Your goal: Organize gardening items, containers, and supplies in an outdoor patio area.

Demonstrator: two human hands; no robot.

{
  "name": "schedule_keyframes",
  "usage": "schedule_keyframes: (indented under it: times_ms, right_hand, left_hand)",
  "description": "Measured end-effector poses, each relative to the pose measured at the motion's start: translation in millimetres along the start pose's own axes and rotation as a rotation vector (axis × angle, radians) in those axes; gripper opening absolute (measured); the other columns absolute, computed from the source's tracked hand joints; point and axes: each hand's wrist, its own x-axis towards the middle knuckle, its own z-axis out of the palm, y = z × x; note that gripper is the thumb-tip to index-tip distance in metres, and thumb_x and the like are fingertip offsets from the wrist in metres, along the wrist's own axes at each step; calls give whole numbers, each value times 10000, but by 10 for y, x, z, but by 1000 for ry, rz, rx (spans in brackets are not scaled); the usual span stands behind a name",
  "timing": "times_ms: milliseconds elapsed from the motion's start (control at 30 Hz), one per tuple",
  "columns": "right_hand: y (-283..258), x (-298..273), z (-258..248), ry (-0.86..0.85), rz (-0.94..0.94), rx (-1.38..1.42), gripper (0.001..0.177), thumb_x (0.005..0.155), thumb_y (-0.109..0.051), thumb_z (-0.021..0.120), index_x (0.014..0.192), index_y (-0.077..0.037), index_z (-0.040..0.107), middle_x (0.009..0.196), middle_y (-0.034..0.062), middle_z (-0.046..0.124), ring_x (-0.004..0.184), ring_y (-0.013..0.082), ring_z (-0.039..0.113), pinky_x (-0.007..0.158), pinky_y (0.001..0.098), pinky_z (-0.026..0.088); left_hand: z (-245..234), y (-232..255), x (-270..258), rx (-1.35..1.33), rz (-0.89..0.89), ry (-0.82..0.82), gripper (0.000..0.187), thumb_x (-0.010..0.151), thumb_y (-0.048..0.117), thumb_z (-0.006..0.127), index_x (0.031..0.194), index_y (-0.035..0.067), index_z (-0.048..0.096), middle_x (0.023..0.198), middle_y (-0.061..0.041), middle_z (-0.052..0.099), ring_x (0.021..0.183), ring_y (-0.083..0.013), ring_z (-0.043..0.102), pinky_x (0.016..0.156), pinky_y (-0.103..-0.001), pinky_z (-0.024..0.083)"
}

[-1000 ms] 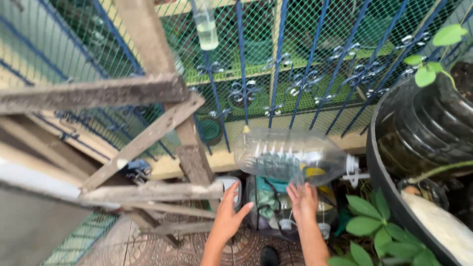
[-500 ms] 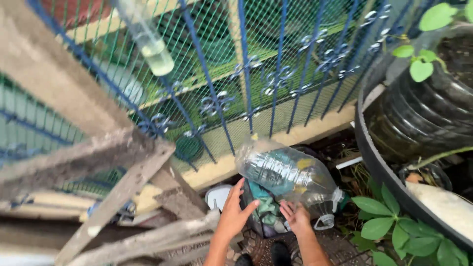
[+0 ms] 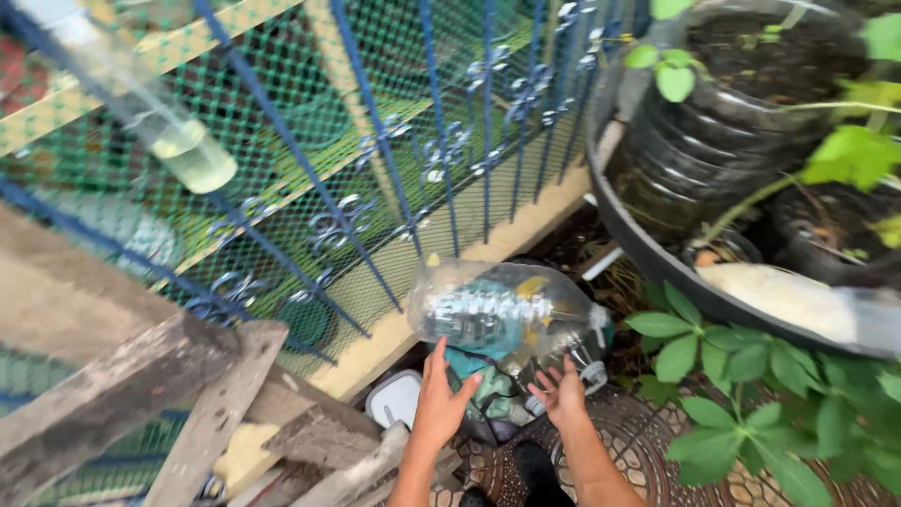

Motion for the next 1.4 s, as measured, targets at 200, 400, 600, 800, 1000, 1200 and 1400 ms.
schedule_keyframes:
  times_ms: [200,400,600,800,1000,1200,1400]
  right_hand:
    - [191,24,-595,78,-45,46,661,1012,-486,507,1568,-164,355,1551,119,453,1290,336,558,950,558,551]
    - [183,-179,-1439,105,-138,110,611,982,-469,531,1504,-167,432,1454,81,549,1232,287,613,889,482,551]
    - [-159,-428,-2416,230,-313,323,526,994,-348,543,1454,-99,488,1334,80,619,1202,325,616,886,488,533]
    - [-940,-1063,-3256,420,-390,590,502,1020,-291,510,1496,-141,466,1368,99,590,1261,320,560,960,496,497]
    - [-1656,-1379,-4555,506,-560,642,530,1021,-291,503,1512,-104,437,1434,144,562,1287,320,587,983,473,507]
    - [-2624,-2018,-5358,594,-705,652,553,1015,-279,498,1518,-66,411,1477,161,548,1304,312,596,992,460,508]
    - [-3457,-2097,-5839,637,-806,638,557,1017,-275,494,1524,-63,406,1498,157,544,1332,293,585,1011,429,515]
  left_hand:
    - [443,-195,70,9,110,-76,810,846,297,783,1515,73,385,1421,-187,543,1267,-329,585,1048,-416,470]
    - [1397,-357,-22,-30,319,-295,669,860,293,790,1423,58,515,1336,-175,655,1191,-300,665,1013,-404,513]
    - [2258,-17,-441,57,391,-667,728,805,265,788,1455,103,503,1357,-158,662,1234,-316,644,1049,-399,499]
    - [3626,4,-1086,212,571,-915,901,844,296,847,1543,84,321,1493,-241,513,1396,-422,469,1137,-510,354]
    - [4904,1066,-1807,140,534,-1104,897,841,256,805,1550,56,293,1507,-241,449,1415,-390,441,1163,-441,356]
    - [6223,1932,-2226,26,549,-1128,860,836,254,782,1531,39,322,1498,-220,471,1376,-361,491,1134,-424,399]
    - [7510,2635,-2233,-74,649,-1065,824,856,245,791,1524,31,357,1450,-250,526,1334,-365,527,1098,-427,418]
